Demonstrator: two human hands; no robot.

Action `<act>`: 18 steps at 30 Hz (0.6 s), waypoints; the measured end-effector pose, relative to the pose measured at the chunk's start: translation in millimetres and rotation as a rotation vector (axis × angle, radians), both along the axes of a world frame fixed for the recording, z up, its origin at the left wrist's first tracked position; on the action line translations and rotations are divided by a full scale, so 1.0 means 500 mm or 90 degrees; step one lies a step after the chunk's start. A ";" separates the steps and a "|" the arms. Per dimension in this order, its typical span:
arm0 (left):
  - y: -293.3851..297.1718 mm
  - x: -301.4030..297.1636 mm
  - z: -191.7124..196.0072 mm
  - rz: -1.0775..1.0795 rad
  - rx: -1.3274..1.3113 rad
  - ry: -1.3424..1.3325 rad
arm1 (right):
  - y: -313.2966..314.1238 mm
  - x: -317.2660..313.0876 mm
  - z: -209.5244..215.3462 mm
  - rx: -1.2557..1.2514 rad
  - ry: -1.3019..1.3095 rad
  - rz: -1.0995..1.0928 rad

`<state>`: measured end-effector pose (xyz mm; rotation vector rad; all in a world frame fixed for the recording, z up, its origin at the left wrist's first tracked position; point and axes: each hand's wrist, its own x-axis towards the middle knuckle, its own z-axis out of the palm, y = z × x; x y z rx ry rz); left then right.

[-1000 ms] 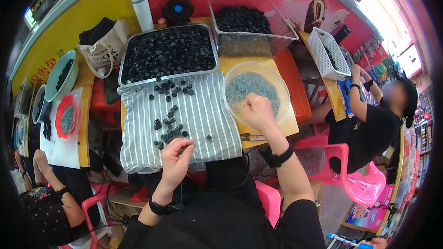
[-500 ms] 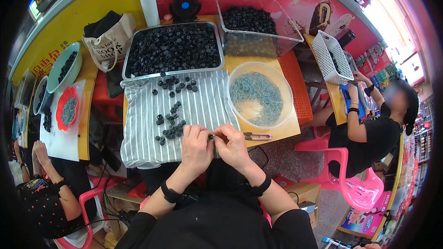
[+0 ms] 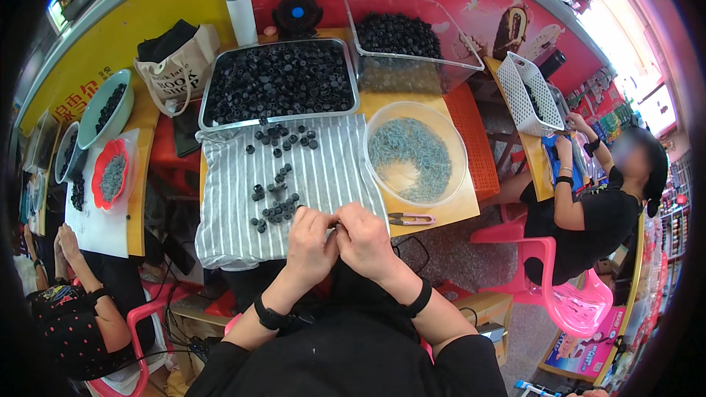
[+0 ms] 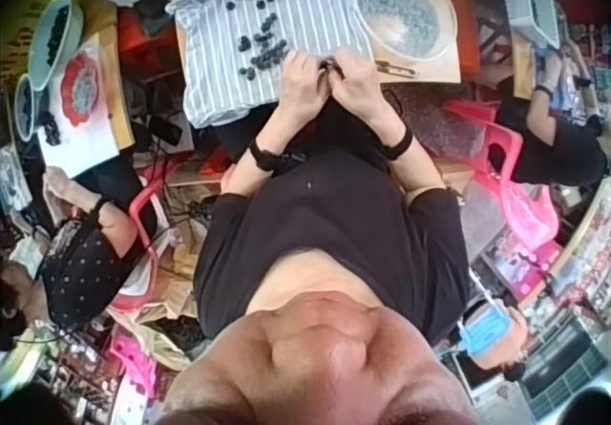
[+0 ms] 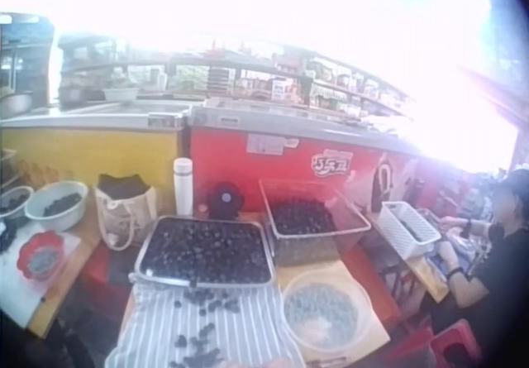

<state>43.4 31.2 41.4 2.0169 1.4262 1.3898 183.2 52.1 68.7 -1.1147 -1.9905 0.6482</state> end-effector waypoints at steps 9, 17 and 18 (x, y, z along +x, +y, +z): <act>-0.006 -0.026 -0.010 -0.056 -0.111 -0.133 | 0.014 0.042 -0.019 -0.325 0.219 0.035; -0.015 -0.037 0.004 -0.061 -0.125 -0.243 | -0.008 0.030 -0.053 -0.688 0.710 0.118; -0.019 -0.044 0.012 -0.058 -0.125 -0.240 | -0.009 0.027 -0.052 -0.683 0.730 0.110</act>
